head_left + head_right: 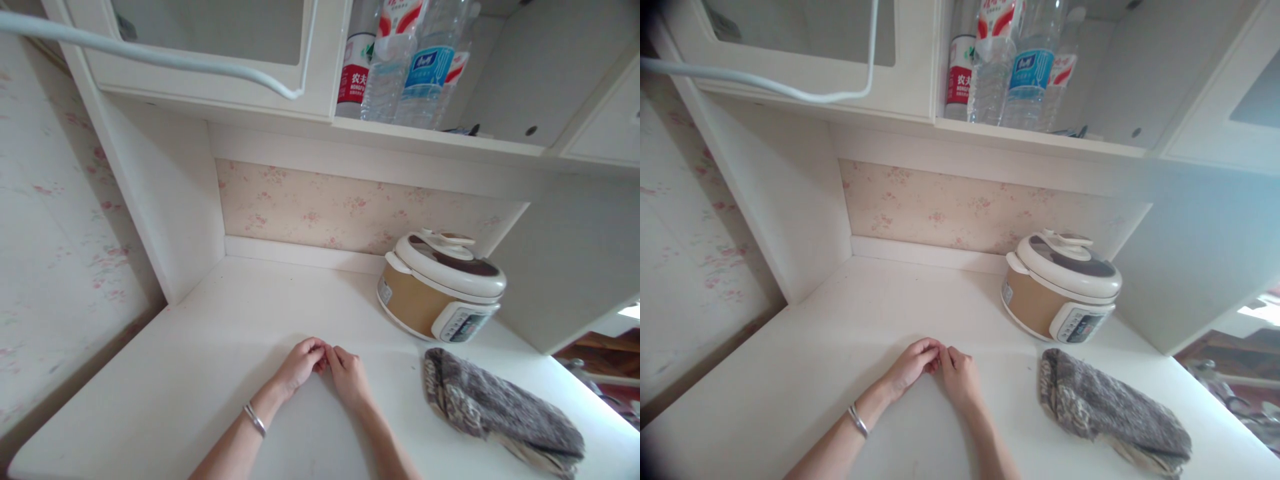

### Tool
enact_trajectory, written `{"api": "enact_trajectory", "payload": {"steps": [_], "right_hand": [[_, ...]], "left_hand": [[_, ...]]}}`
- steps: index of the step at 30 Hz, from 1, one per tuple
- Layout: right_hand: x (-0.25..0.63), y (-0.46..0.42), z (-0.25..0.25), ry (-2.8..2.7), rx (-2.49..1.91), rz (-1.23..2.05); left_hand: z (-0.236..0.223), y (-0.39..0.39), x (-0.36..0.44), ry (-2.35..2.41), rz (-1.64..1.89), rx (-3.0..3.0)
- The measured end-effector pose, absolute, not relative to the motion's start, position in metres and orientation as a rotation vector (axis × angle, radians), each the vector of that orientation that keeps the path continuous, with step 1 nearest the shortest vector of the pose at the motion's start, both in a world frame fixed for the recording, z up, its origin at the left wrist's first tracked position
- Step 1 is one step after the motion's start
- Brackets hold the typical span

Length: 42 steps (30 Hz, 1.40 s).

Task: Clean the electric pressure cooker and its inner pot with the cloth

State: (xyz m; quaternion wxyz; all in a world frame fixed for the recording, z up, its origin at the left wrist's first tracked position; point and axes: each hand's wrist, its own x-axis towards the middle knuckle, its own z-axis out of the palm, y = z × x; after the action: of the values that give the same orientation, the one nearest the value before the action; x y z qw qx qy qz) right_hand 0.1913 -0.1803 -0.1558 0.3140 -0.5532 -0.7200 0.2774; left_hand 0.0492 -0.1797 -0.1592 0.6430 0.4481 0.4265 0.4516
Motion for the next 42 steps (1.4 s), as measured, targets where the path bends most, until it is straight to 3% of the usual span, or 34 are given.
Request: {"api": "enact_trajectory", "payload": {"steps": [42], "right_hand": [[0.1913,-0.1786,-0.1604,-1.926,-1.477,0.718]], "left_hand": [[-0.1565,-0.1787,0.0508,0.992,1.029,0.996]]}}
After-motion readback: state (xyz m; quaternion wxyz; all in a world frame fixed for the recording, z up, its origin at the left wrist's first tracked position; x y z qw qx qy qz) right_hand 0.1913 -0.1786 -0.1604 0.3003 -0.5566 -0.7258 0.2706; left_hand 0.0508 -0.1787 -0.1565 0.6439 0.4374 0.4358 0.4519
